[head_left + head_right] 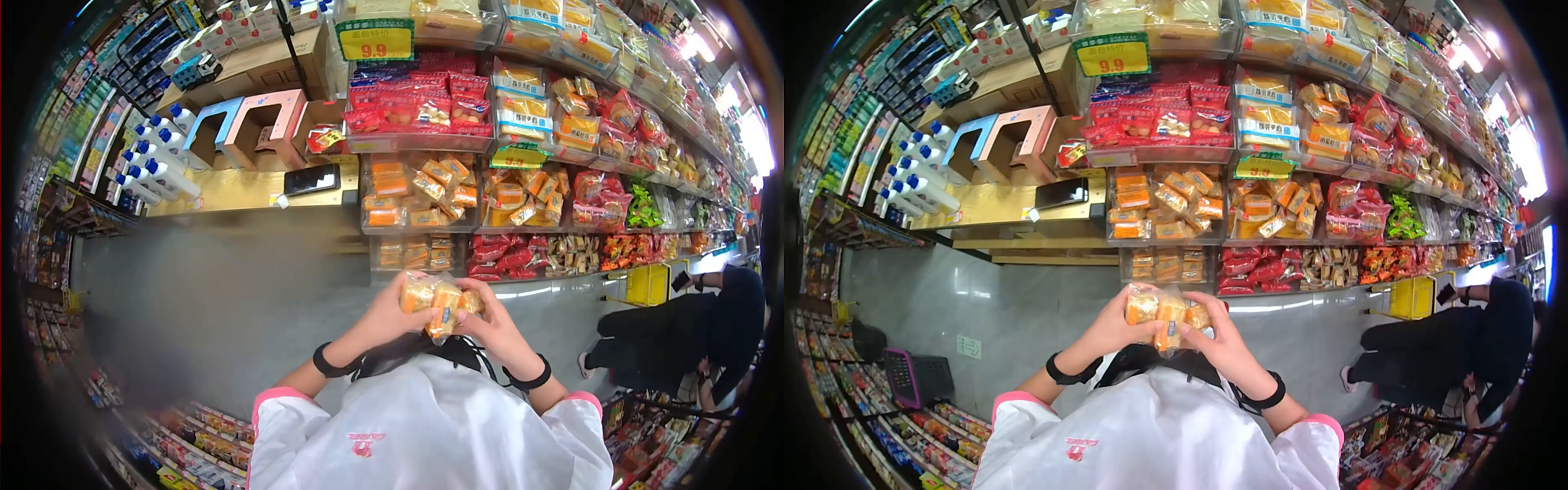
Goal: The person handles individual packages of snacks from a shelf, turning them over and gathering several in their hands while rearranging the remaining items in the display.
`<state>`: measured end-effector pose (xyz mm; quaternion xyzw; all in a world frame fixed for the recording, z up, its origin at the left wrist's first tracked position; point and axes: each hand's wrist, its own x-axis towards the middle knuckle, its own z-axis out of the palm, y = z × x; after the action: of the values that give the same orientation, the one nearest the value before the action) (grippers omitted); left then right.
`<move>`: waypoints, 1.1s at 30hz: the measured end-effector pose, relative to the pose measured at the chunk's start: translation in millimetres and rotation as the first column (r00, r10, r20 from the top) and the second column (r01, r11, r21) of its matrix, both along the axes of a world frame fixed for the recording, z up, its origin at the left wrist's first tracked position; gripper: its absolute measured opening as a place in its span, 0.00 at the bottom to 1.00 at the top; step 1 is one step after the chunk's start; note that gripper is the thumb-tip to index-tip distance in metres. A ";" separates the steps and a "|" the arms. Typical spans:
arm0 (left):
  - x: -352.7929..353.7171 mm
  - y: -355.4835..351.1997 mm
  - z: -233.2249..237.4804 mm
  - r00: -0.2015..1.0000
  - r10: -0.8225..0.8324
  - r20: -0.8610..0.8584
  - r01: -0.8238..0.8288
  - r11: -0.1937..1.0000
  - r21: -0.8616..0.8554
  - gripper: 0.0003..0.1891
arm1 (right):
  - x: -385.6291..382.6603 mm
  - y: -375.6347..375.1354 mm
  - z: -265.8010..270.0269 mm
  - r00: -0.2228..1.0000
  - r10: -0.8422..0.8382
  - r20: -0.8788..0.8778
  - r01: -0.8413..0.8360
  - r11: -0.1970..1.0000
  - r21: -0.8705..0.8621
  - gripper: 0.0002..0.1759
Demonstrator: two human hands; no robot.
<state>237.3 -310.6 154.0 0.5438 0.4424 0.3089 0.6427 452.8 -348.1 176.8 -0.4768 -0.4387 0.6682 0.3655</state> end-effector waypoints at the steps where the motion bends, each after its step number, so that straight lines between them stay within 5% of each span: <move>1: -9.0 -1.3 -4.7 0.995 0.012 0.103 -0.003 0.996 -0.089 0.31 | -9.5 -2.5 9.1 0.995 -0.016 -0.102 0.010 0.998 -0.056 0.31; 6: -56.5 -4.1 2.1 0.834 0.095 0.543 0.203 0.863 -0.463 0.27 | -41.2 -4.5 29.5 0.982 -0.068 -0.175 0.041 0.988 -0.152 0.33; 13: -105.3 -32.4 -11.1 0.792 0.144 0.593 0.196 0.861 -0.470 0.32 | -67.5 5.6 17.6 0.983 0.060 -0.175 -0.082 0.989 -0.119 0.32; 16: -118.0 -47.5 -13.9 0.823 0.085 0.562 0.231 0.853 -0.467 0.33 | -81.6 8.7 12.5 0.989 0.131 -0.065 -0.135 0.989 -0.062 0.30; 20: -132.0 -64.6 -30.2 0.829 -0.034 0.559 0.309 0.860 -0.406 0.34 | -99.9 13.8 0.6 0.974 0.227 -0.005 -0.222 0.948 -0.227 0.26; 23: -134.1 -76.5 -40.9 0.754 -0.030 0.656 0.360 0.855 -0.374 0.30 | -116.9 11.1 -14.1 0.942 0.331 0.050 -0.318 0.931 -0.178 0.24; 30: -161.7 -100.4 -80.5 0.738 0.245 0.629 0.157 0.844 -0.513 0.33 | -111.9 40.2 -58.7 0.908 0.388 -0.160 -0.419 0.822 -0.385 0.29; 33: -171.0 -109.2 -107.9 0.698 0.412 0.585 0.009 0.813 -0.582 0.30 | -79.9 75.4 -145.8 0.906 0.418 0.064 -0.353 0.831 -0.431 0.22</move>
<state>66.2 -419.8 46.1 0.1291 0.2995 0.4211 0.8463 372.9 -272.7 31.0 -0.4946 -0.4031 0.7659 0.0796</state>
